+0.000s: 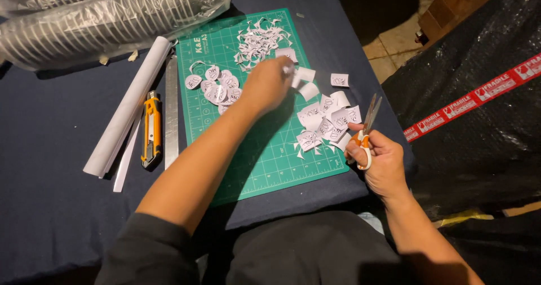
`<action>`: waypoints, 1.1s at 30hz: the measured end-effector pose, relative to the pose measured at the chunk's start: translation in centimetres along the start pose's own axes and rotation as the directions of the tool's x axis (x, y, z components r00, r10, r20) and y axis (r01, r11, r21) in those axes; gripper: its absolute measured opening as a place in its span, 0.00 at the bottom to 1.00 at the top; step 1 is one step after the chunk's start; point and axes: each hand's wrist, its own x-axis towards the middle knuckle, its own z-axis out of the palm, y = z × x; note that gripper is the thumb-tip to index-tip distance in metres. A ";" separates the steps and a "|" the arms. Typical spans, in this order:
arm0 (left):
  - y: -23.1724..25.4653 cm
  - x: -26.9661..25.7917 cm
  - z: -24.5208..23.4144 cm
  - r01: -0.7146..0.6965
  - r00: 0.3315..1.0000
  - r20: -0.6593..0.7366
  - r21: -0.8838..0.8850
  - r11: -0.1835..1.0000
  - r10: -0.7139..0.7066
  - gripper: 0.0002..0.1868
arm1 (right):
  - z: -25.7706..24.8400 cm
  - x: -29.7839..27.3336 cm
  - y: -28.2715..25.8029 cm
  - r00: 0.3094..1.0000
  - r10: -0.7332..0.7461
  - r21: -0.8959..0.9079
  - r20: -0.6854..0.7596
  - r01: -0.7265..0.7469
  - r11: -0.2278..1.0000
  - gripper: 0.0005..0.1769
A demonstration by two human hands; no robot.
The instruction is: Cutting small circular paper labels from a sheet using scissors
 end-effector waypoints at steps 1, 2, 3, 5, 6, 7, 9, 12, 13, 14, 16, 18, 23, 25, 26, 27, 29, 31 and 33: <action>1.4 -0.6 -0.4 0.000 1.000 0.001 0.002 1.000 0.000 0.14 | -0.2 0.1 0.1 1.000 0.001 0.002 -0.001 -0.001 1.000 0.26; 2.5 -1.6 -0.9 -0.004 1.000 0.012 -0.090 0.996 0.005 0.17 | -0.3 0.1 0.3 1.000 -0.008 0.009 0.010 0.008 1.000 0.24; 3.7 -2.6 -1.4 -0.006 1.000 0.021 -0.182 0.983 0.010 0.20 | -0.3 0.1 0.5 1.000 -0.017 0.017 0.020 0.017 1.000 0.21; 6.6 -5.6 -2.1 -0.033 0.999 0.023 -0.311 0.950 0.042 0.23 | -0.4 0.1 1.0 0.999 -0.017 0.021 0.036 0.016 1.000 0.22; 8.2 -7.0 -2.4 -0.071 0.996 0.023 -0.442 0.894 0.091 0.25 | -0.6 0.0 1.1 0.999 -0.018 0.018 0.036 0.017 1.000 0.22; 9.3 -8.0 -2.6 -0.064 0.997 0.018 -0.438 0.897 0.080 0.25 | -0.7 0.0 1.3 0.999 -0.017 0.021 0.047 0.016 1.000 0.22; 11.5 -9.8 -3.0 -0.116 0.986 0.009 -0.680 0.724 0.166 0.21 | -1.0 0.0 1.6 0.999 -0.008 0.036 0.043 0.006 0.999 0.22; 11.9 -11.1 0.3 -0.127 0.977 -0.003 -0.810 0.572 0.213 0.17 | -0.5 0.0 0.7 0.999 0.009 0.004 0.053 -0.009 1.000 0.24; 12.1 -11.5 1.1 -0.127 0.978 -0.008 -0.811 0.570 0.207 0.17 | -0.6 -0.3 0.5 0.998 0.010 0.001 0.060 -0.010 1.000 0.24; 12.3 -11.8 1.8 -0.102 0.978 0.011 -0.845 0.525 0.208 0.17 | -0.7 -0.4 0.3 0.998 0.023 -0.159 0.058 -0.013 0.987 0.25; 12.7 -12.6 2.2 -0.076 0.978 0.027 -0.875 0.477 0.206 0.17 | -0.5 -0.7 0.4 0.998 0.034 -0.316 0.060 -0.013 0.949 0.26; 13.3 -13.4 1.7 -0.002 0.990 0.051 -0.927 0.374 0.132 0.16 | -0.2 -1.1 0.9 0.994 0.089 -0.226 0.066 -0.072 0.971 0.23; 11.8 -11.5 4.0 0.044 0.999 0.043 -0.989 -0.143 0.009 0.16 | 3.7 -1.3 -3.4 0.977 0.192 -0.052 0.092 -0.188 0.981 0.20; 11.3 -11.0 3.1 0.051 0.999 0.046 -0.959 -0.278 0.026 0.16 | 5.3 -1.4 -5.8 0.971 0.217 -0.014 0.101 -0.216 0.976 0.21; 11.2 -11.0 2.4 0.064 0.998 0.055 -0.933 -0.354 0.035 0.16 | 5.5 -1.4 -5.8 0.961 0.244 0.028 0.132 -0.250 0.968 0.23; 11.1 -11.1 1.7 0.077 0.997 0.064 -0.900 -0.428 0.045 0.16 | 5.7 -1.5 -5.8 0.949 0.271 0.069 0.163 -0.285 0.956 0.26; 11.2 -11.3 1.3 0.052 0.998 0.038 -0.920 -0.388 0.043 0.16 | 6.0 -1.3 -5.8 0.954 0.248 0.080 0.169 -0.264 0.961 0.27; 11.7 -12.0 -0.2 0.032 0.999 0.016 -0.937 -0.348 0.046 0.16 | 6.1 -1.4 -5.9 0.960 0.225 0.090 0.168 -0.242 0.966 0.27; 12.6 -13.1 -3.0 -0.028 0.999 -0.033 -0.980 -0.196 0.018 0.23 | 6.2 -1.5 -6.0 0.959 0.215 0.145 0.184 -0.242 0.959 0.24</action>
